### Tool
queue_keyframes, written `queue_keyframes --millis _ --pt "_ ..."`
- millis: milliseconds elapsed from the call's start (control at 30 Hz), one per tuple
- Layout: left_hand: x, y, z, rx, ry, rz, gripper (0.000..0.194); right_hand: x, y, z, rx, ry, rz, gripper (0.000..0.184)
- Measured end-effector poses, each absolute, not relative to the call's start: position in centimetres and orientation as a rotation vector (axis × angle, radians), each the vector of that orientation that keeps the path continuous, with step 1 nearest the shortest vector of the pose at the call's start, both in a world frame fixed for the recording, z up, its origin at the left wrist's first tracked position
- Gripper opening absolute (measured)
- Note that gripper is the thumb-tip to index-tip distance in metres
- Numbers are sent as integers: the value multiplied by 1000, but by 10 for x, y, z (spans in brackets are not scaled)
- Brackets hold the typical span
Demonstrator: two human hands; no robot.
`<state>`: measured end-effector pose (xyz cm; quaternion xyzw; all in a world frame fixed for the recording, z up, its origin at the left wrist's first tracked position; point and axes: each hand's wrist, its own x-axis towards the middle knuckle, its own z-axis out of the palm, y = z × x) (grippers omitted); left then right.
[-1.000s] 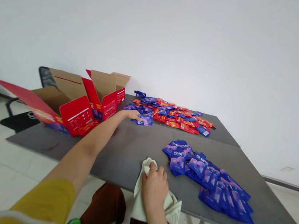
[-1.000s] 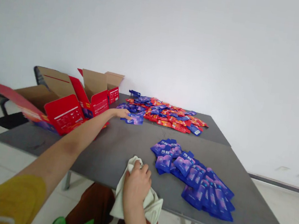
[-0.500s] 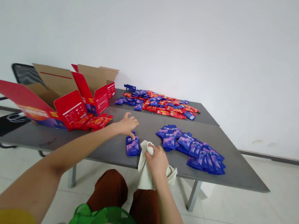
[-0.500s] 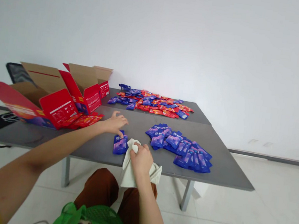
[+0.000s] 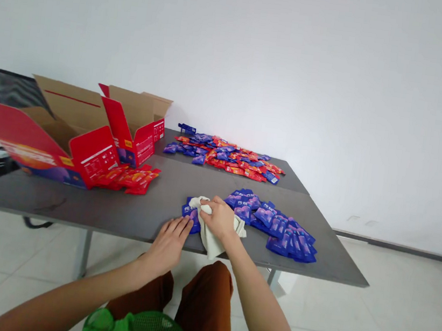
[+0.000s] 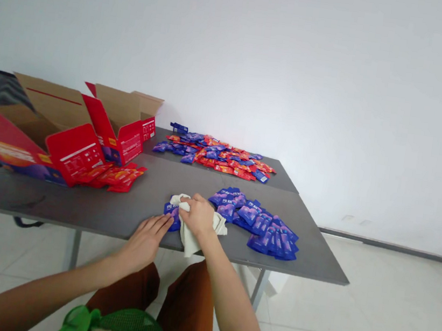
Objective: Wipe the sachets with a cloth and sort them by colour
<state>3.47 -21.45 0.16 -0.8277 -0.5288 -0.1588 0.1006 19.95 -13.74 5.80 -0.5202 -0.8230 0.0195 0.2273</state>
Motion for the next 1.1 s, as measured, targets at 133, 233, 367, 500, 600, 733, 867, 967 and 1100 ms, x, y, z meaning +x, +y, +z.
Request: queue_keyframes --millis 133,233,367,500,600,733,867,967,1100 --pt "39 -213 -6 -2403 -1623 -331 60 194 -135 53 -1351 -2542 108 29" --pt "38 -214 -15 -2332 -1631 -330 56 203 -144 47 -1274 -2626 188 23" --pt "35 -215 -32 -2296 -1555 -407 57 216 -151 44 -1289 -2672 258 18" --pt "37 -215 -37 -2261 -1591 -476 54 194 -139 44 -1430 -2594 238 23" --pt "41 -213 -28 -2277 -1689 -459 47 162 -121 47 -1626 -2496 148 30" --pt "42 -209 -10 -2350 -1820 -370 40 133 -104 54 -1855 -2390 111 35" --pt "45 -205 -2 -2346 -1889 -307 37 140 -116 53 -1831 -2344 43 35" --pt "49 -203 -1 -2313 -1912 -278 38 160 -139 45 -1756 -2386 64 36" --pt "55 -204 5 -2309 -1882 -232 36 179 -159 37 -1771 -2400 123 38"
